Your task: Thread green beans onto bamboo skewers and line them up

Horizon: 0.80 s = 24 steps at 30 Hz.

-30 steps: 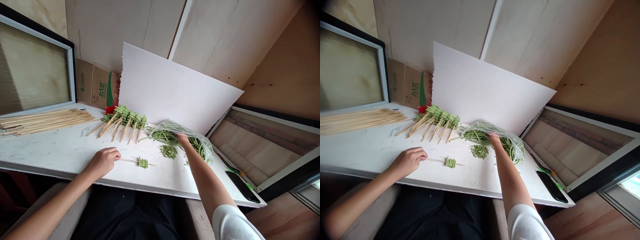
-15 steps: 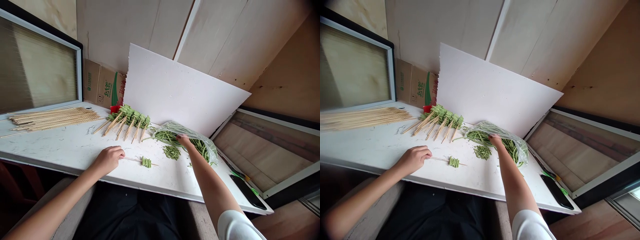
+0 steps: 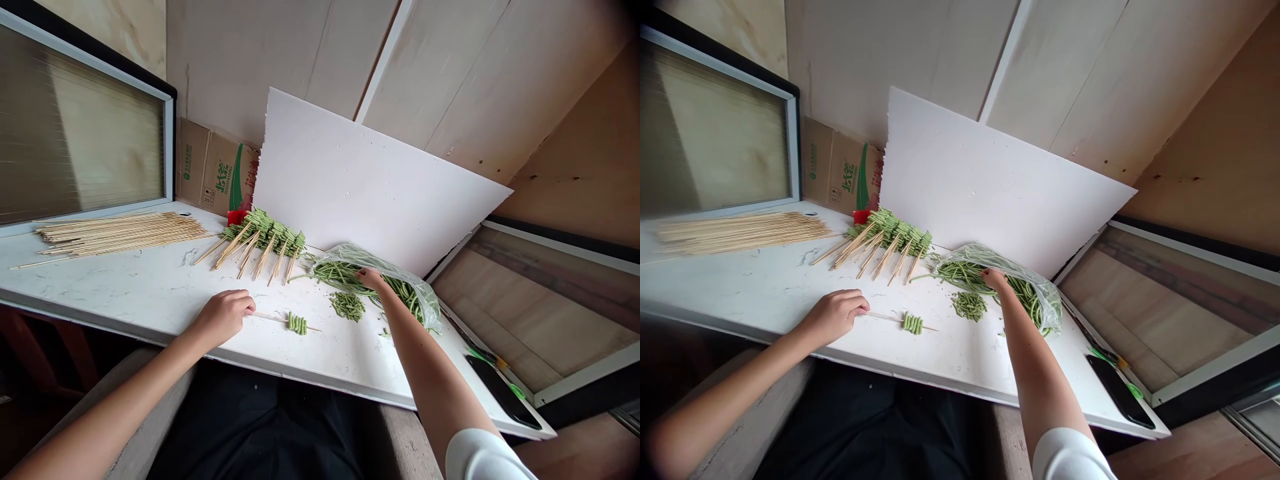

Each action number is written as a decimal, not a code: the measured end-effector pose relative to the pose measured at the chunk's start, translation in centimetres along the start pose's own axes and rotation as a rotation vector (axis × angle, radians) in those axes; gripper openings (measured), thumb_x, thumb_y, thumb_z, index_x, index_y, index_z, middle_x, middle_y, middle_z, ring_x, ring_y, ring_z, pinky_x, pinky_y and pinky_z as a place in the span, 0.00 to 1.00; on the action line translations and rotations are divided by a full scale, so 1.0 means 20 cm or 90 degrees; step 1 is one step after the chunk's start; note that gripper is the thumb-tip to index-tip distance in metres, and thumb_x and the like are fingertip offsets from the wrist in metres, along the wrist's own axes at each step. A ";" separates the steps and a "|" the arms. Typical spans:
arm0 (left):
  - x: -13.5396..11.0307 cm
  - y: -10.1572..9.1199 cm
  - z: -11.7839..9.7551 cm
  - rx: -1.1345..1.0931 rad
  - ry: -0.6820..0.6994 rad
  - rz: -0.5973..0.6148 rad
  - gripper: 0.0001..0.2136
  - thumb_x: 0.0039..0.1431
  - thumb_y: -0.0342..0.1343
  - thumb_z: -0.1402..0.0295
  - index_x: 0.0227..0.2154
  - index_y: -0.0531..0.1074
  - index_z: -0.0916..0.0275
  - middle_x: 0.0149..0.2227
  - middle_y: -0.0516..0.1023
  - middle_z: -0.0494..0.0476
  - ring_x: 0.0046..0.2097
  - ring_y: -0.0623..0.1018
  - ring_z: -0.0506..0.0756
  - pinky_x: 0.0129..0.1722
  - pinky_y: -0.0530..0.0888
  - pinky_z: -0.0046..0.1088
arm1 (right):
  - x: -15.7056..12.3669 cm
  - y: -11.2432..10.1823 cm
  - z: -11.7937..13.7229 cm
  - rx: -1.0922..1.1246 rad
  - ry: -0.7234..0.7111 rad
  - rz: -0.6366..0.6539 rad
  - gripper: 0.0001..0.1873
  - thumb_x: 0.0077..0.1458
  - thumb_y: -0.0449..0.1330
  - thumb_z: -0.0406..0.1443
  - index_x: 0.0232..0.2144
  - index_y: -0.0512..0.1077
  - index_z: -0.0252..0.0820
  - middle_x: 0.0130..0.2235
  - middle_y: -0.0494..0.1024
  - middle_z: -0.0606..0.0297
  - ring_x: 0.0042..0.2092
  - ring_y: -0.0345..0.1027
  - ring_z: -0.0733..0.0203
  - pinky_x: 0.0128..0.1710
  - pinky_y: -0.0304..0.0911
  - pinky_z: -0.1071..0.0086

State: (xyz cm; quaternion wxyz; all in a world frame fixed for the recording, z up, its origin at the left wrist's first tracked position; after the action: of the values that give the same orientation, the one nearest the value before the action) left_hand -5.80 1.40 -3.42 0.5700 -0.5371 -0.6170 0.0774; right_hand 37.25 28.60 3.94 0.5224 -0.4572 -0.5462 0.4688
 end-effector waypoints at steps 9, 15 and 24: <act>0.00 0.01 0.00 0.000 0.005 -0.003 0.15 0.54 0.51 0.87 0.29 0.77 0.61 0.32 0.80 0.54 0.36 0.80 0.55 0.37 0.74 0.29 | -0.06 -0.11 0.00 -0.014 -0.006 -0.034 0.17 0.69 0.51 0.36 0.49 0.79 0.43 0.45 0.83 0.53 0.46 0.75 0.50 0.44 0.64 0.65; 0.01 0.00 -0.01 0.002 0.008 -0.002 0.14 0.55 0.51 0.85 0.29 0.77 0.61 0.32 0.80 0.55 0.36 0.80 0.55 0.37 0.74 0.30 | -0.14 -0.30 -0.03 -0.027 -0.028 -0.094 0.15 0.65 0.55 0.31 0.48 0.80 0.39 0.46 0.82 0.45 0.49 0.76 0.46 0.48 0.64 0.62; 0.01 0.00 0.00 -0.015 -0.010 -0.002 0.14 0.57 0.51 0.84 0.29 0.77 0.59 0.33 0.81 0.54 0.36 0.80 0.56 0.37 0.73 0.29 | -0.17 -0.64 -0.09 0.106 -0.058 -0.227 0.16 0.62 0.54 0.30 0.42 0.82 0.36 0.41 0.85 0.52 0.44 0.78 0.53 0.44 0.67 0.67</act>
State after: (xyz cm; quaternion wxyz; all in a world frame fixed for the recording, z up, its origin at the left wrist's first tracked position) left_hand -5.81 1.53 -3.32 0.5587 -0.5421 -0.6234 0.0731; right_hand 39.04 23.50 16.16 0.6081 -0.2869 -0.6009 0.4323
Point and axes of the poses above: each hand's wrist, its own x-axis towards the middle knuckle, its own y-axis out of the palm, z = x × y, the point moved 2 cm from there along x, towards the middle knuckle
